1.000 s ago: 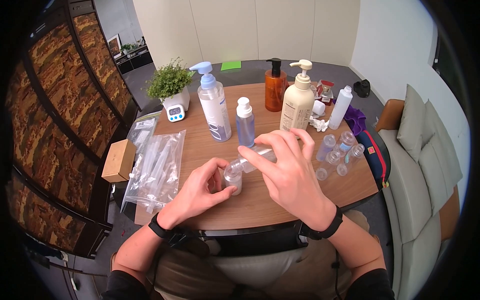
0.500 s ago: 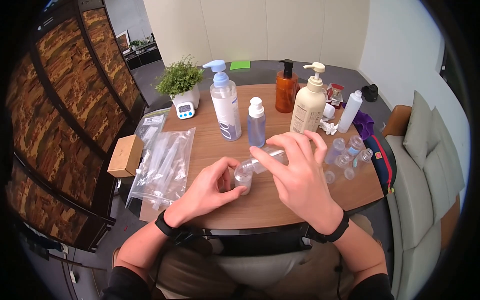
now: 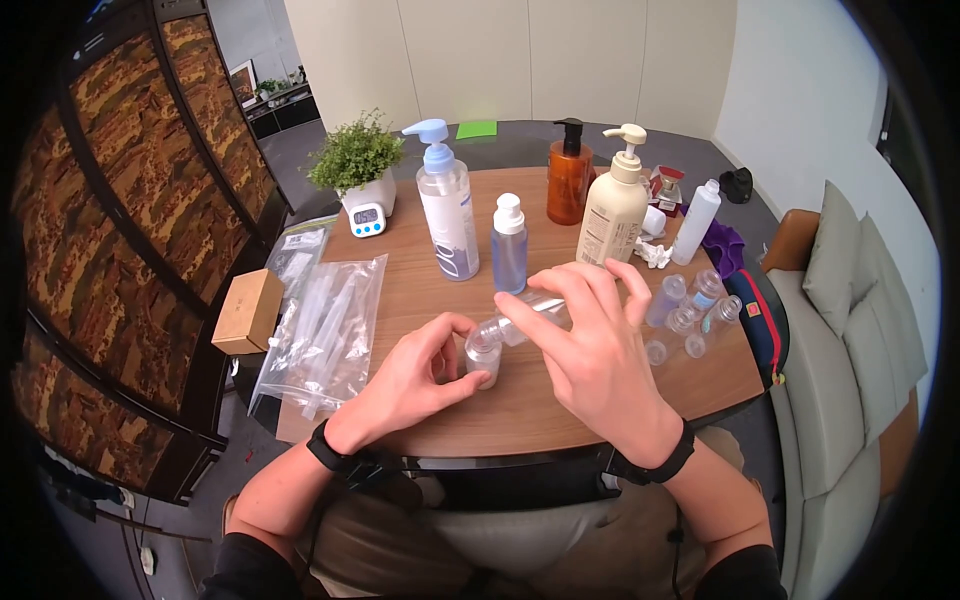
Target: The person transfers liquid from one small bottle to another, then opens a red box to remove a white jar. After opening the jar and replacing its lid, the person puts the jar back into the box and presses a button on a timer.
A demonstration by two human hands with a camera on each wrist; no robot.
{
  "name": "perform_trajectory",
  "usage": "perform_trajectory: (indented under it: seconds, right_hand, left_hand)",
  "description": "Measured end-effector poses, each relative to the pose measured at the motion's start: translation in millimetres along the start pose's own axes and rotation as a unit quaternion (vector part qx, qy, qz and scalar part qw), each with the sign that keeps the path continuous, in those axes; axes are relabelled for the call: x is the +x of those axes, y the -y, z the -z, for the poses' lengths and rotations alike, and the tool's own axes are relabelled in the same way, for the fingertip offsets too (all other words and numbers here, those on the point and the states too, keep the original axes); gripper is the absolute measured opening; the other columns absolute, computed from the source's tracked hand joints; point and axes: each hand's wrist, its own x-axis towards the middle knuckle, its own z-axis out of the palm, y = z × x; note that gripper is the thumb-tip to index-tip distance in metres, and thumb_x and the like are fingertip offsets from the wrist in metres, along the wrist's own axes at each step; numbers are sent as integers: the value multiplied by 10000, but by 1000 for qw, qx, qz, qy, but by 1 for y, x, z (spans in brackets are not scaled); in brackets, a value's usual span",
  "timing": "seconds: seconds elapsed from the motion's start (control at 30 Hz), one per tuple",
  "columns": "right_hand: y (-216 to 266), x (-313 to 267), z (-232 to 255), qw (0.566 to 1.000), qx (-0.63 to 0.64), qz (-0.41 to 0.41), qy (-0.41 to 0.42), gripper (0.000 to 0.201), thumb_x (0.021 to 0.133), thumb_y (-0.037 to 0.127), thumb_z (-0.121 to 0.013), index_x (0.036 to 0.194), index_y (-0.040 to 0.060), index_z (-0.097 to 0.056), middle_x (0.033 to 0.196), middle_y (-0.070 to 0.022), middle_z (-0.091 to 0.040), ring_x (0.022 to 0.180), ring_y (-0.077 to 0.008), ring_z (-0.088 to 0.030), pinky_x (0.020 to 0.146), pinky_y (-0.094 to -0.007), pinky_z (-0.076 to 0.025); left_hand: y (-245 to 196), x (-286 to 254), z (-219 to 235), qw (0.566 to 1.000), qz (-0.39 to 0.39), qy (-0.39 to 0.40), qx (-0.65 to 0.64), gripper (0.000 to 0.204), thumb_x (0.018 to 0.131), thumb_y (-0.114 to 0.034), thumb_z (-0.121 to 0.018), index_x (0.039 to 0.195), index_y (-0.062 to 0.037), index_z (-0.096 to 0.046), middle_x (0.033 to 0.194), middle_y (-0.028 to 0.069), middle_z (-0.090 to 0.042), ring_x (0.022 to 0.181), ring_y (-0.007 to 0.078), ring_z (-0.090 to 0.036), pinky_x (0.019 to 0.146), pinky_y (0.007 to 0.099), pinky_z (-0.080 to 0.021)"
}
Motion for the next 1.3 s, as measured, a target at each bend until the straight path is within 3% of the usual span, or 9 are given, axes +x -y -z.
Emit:
perform_trajectory:
  seconds: [1.3]
  right_hand:
    - [7,-1,3,999,-53,4,-6,563,802,-27,-715,1313,192,-801,1311,-40,-648,1334,-261,-597,1234,-596,-274]
  left_hand:
    - [1,-1,-2,1000,-22,-9,-7,505,938,-292,-901,1284,-42,-630,753,67,-607,672,179,-612,628,358,-488]
